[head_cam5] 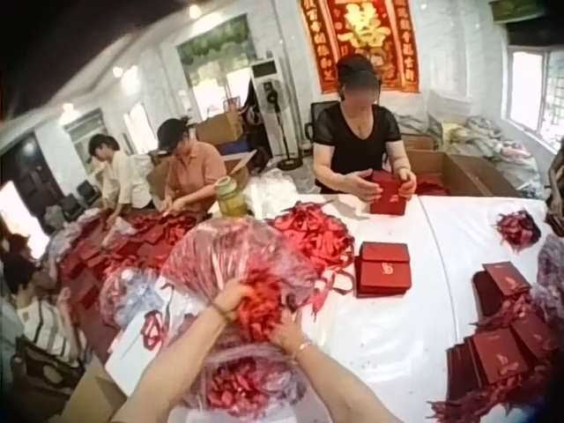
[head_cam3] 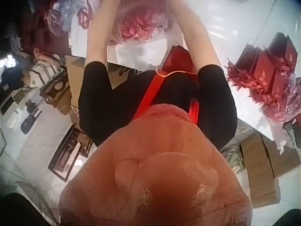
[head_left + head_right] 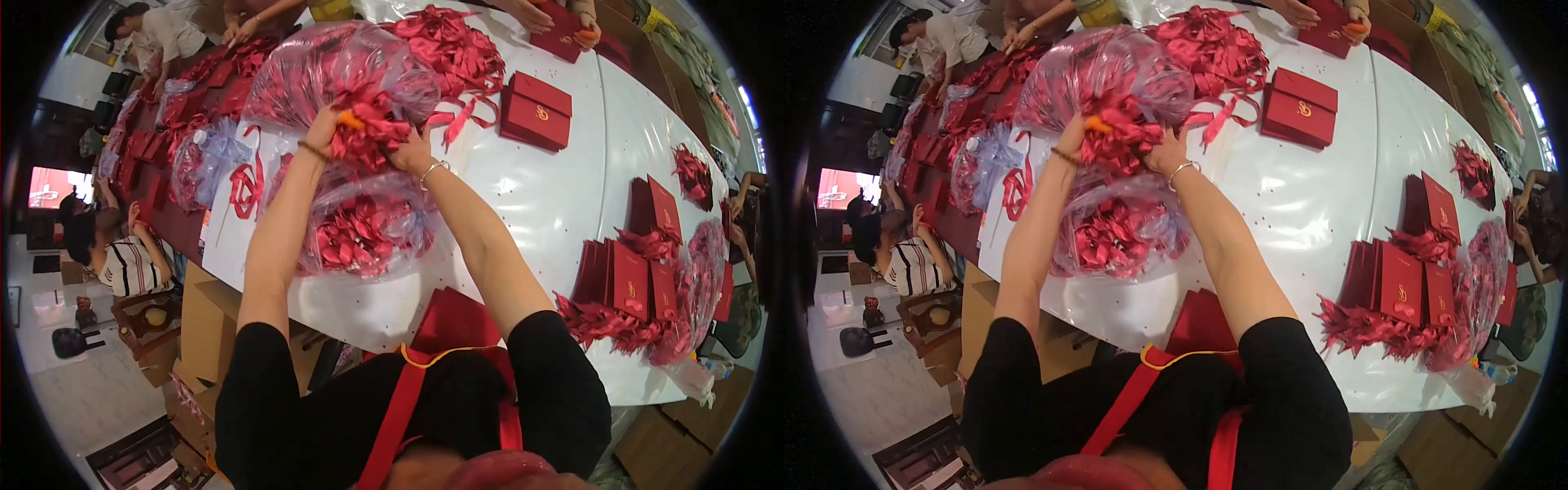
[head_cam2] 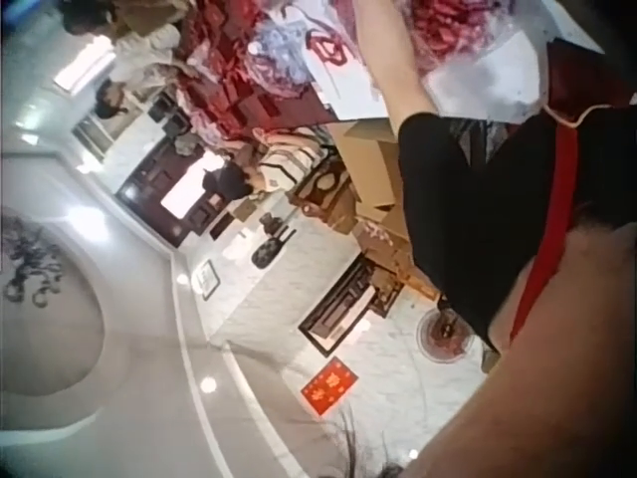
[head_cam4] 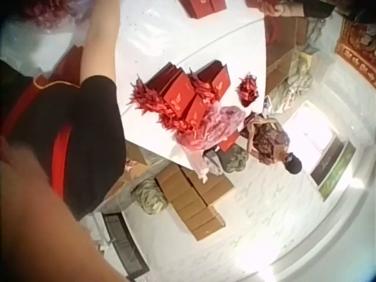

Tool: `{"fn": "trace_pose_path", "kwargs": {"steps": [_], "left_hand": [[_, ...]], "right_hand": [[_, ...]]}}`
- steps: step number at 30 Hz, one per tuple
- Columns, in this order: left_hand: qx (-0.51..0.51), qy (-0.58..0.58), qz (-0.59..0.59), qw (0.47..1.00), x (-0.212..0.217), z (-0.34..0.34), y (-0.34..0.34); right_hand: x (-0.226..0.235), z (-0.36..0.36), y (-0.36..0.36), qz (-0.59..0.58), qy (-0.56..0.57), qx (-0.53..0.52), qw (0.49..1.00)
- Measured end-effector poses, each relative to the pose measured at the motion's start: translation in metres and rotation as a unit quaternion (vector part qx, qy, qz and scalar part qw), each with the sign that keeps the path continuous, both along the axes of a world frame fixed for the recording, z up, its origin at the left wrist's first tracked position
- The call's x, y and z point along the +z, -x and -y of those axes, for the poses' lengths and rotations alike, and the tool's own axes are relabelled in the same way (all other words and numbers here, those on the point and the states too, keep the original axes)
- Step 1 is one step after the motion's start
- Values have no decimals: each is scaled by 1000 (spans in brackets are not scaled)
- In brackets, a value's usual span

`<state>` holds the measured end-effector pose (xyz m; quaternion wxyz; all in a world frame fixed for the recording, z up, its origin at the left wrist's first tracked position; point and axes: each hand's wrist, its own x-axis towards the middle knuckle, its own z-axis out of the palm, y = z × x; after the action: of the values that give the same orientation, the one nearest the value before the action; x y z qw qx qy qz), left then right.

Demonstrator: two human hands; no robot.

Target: Packaging red paper gift bags into plastic sleeves, placing them in shipping boxes, and tying decorative ribbons on the bags.

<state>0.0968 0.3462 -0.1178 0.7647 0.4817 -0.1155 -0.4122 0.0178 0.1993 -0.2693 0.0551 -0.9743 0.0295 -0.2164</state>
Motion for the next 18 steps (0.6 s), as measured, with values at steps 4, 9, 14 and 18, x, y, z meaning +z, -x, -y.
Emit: {"fn": "trace_pose_path", "kwargs": {"steps": [4, 9, 14, 18], "left_hand": [[18, 1, 123, 992, -41, -61, 3], [-9, -161, 185, 969, -24, -31, 32], [-1, -182, 322, 929, -39, -21, 43], [64, -283, 629, 721, -25, 6, 71]], "right_hand": [[38, 0, -6, -266, -67, 60, 960], [80, 52, 22, -348, -325, 227, 849], [126, 81, 56, -240, -634, 5, 735], [115, 42, 36, -84, -646, -15, 758]]}}
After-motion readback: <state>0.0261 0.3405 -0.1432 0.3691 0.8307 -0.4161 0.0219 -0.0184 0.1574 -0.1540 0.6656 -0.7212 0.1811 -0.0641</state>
